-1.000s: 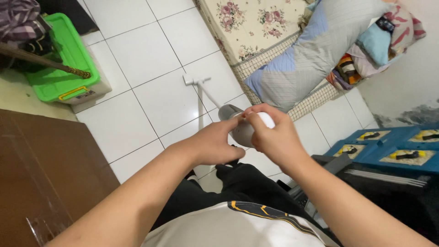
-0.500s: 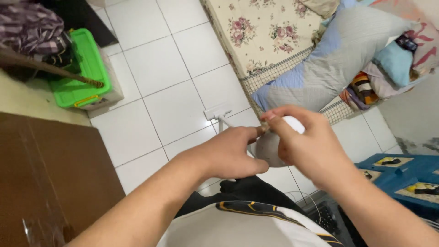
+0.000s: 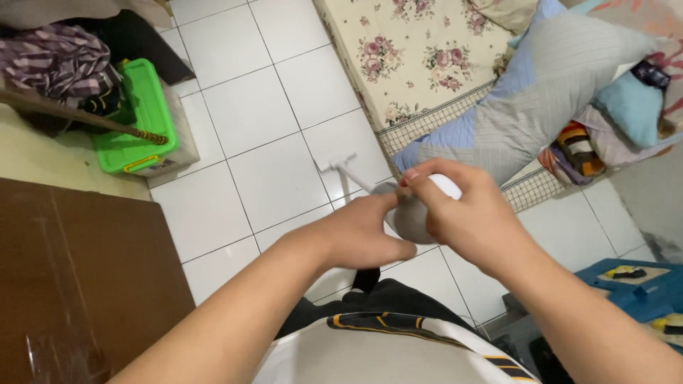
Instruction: Vacuuming the tiled floor in a bedroom using a handheld vacuum cleaner.
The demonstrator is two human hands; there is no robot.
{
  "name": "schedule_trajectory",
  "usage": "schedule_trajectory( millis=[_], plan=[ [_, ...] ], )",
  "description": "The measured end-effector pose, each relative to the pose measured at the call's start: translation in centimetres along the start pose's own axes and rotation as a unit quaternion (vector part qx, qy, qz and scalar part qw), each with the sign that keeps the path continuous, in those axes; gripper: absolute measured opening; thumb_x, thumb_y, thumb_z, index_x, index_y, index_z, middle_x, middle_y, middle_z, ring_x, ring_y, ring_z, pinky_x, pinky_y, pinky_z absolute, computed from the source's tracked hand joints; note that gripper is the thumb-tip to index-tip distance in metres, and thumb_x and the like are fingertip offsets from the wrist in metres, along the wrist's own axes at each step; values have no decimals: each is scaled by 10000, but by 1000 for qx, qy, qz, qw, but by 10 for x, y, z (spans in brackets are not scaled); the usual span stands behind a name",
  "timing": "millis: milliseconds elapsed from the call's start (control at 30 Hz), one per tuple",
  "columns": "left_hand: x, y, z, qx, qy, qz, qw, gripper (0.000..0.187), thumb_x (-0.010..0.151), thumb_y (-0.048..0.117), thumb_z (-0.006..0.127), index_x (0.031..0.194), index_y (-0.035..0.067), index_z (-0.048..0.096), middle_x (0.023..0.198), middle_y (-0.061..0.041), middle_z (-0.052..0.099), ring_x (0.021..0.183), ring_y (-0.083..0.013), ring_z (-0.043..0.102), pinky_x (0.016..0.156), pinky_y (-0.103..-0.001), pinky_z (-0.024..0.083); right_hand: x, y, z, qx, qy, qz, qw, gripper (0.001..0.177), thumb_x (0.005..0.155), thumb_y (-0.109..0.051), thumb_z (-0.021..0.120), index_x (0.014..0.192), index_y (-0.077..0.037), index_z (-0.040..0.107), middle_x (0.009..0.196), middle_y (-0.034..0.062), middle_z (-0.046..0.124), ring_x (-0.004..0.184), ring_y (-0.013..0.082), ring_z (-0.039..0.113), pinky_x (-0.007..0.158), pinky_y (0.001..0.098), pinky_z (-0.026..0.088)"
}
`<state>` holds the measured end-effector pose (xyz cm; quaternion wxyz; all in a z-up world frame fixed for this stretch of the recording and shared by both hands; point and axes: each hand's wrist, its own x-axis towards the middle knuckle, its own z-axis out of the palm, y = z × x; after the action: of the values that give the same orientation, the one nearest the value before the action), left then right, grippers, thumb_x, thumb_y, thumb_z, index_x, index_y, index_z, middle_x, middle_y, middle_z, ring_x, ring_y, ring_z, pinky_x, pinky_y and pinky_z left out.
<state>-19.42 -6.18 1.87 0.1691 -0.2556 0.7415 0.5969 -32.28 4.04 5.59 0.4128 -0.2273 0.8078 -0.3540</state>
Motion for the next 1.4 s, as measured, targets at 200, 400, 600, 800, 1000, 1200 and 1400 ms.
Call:
schedule_trajectory(
  millis=[200,400,600,800,1000,1200,1400],
  plan=[
    [0,28,18,-15,-5,3,1000,843,669,307,685,1450,52,493,1350,-180,653,1263,-284,631,1053,-341,481,-13,-11,-31,-31,2,21,999,296,920,-360,673,1000,-86,753,484,37,518,419,116,431,403,306,335],
    [37,7,38,-40,63,25,997,924,735,297,690,1553,65,329,1403,-192,607,1333,-298,580,1099,-349,451,28,39,-25,10,2,-34,999,277,920,-311,648,1011,-74,757,558,35,593,454,114,513,430,302,395],
    [49,0,53,-47,132,89,986,955,754,207,713,1580,73,253,1464,-197,521,1384,-325,482,1106,-383,402,55,75,-24,-31,30,-231,972,271,994,-318,635,1030,-70,740,711,27,696,590,107,627,548,305,489],
    [27,52,47,-41,48,15,998,706,721,246,719,1354,34,490,1202,-152,715,1146,-262,688,975,-353,532,1,17,-49,-42,-1,-26,999,320,957,-392,586,1024,-111,723,559,76,607,465,141,536,459,340,438],
    [42,43,57,-77,72,48,993,792,729,221,718,1437,36,413,1214,-157,702,1150,-267,684,977,-352,529,12,39,-47,-14,22,-86,996,282,976,-322,567,1006,-85,717,600,42,615,481,105,528,473,297,439],
    [57,22,66,-32,105,8,994,950,777,174,697,1588,95,208,1461,-182,528,1392,-304,489,1126,-361,390,59,90,-24,82,6,-102,991,259,980,-283,572,993,-60,702,658,18,637,499,91,539,459,288,444],
    [45,28,71,-79,133,65,986,928,763,153,668,1592,120,253,1495,-177,518,1419,-293,475,1138,-358,378,33,56,-51,153,-30,-9,988,261,1005,-295,556,999,-66,681,546,15,474,450,98,403,426,291,315]
  ],
)
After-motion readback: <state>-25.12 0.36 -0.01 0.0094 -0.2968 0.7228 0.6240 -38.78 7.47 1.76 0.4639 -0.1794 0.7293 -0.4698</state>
